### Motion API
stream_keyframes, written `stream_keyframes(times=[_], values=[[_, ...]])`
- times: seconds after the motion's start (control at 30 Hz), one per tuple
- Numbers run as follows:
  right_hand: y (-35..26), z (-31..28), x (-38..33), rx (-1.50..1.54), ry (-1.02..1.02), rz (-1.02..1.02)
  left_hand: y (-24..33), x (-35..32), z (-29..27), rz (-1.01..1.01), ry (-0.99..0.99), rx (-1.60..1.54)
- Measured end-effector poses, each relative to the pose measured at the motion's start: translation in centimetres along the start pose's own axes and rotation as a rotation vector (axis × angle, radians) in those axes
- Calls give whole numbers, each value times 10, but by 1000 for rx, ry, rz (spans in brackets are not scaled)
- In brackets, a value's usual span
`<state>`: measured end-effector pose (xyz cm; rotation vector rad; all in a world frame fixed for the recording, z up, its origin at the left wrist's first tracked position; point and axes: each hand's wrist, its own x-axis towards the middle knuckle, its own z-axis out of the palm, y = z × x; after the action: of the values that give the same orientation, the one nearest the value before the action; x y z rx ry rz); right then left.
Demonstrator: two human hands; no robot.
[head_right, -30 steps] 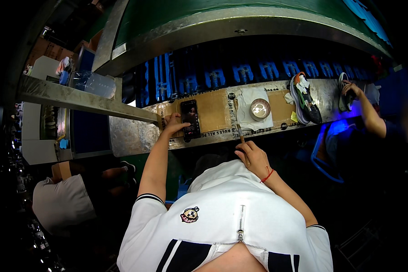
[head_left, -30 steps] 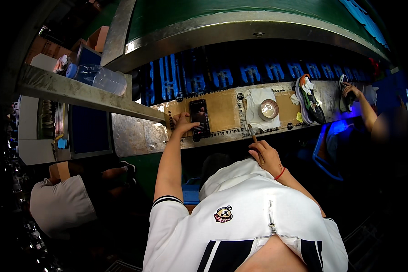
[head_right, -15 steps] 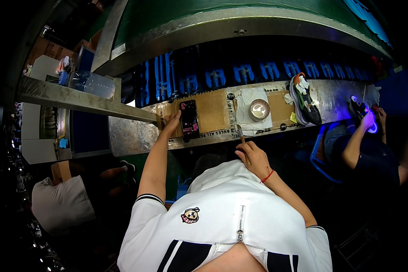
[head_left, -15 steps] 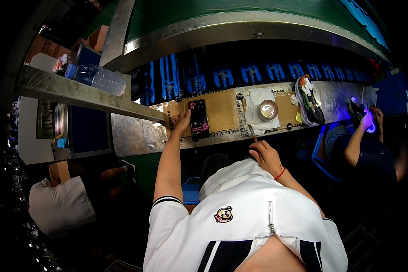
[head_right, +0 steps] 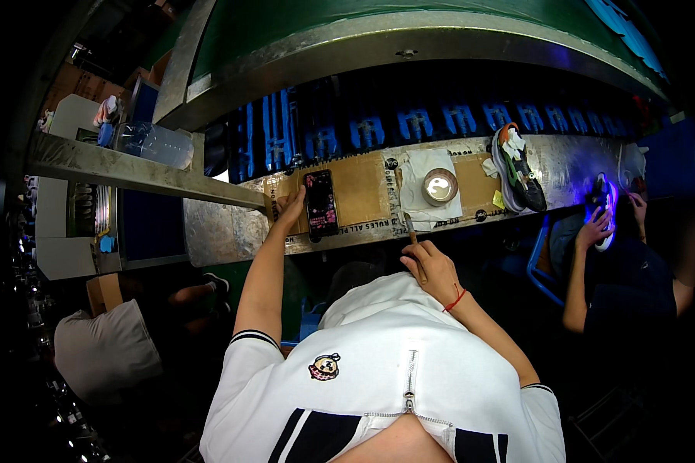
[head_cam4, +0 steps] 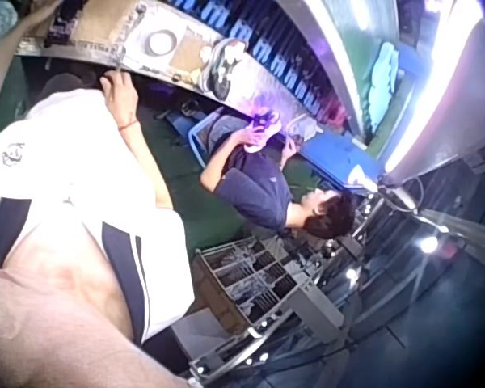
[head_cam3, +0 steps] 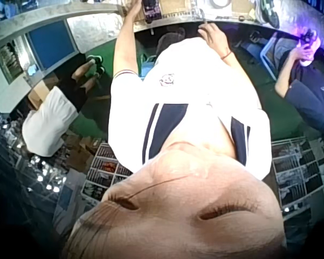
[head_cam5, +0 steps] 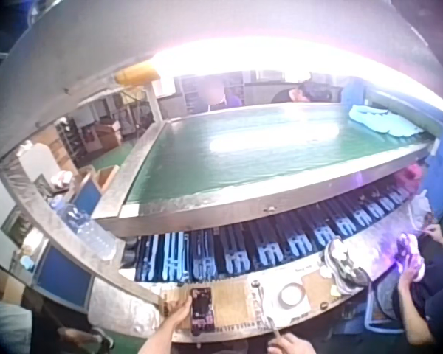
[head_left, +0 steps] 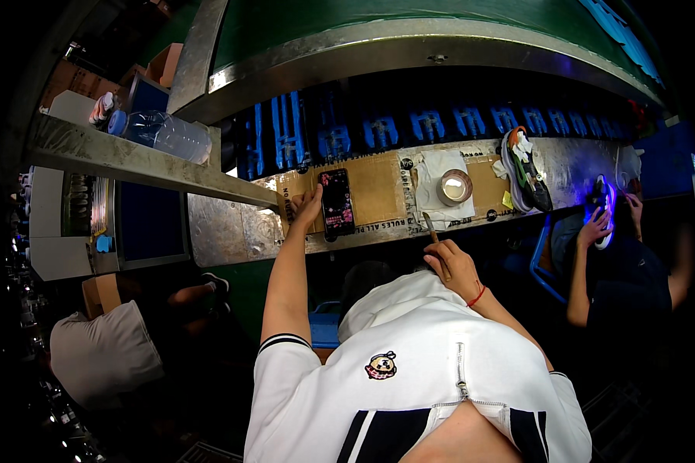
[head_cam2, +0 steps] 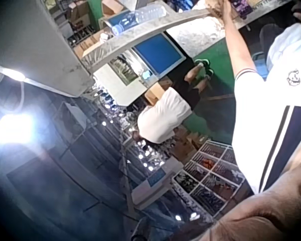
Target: The person receives shoe soles from another person and applies glue to the interior using a brush.
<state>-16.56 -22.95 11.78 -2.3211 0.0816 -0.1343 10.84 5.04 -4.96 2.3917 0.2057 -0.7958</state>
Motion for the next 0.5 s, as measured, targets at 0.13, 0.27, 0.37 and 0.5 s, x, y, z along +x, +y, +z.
stream_keyframes(times=[0.13,0.27,0.37,0.5], values=[[-1,2,2,-4,0,-6,-4,4,-2,9,1,-3],[-1,3,3,-7,-4,-9,-11,13,0,24,-13,-9],[-2,6,6,-16,11,-9,-3,11,-4,36,-9,-15],[-3,6,6,-15,8,-12,-3,8,-4,25,-3,-23]])
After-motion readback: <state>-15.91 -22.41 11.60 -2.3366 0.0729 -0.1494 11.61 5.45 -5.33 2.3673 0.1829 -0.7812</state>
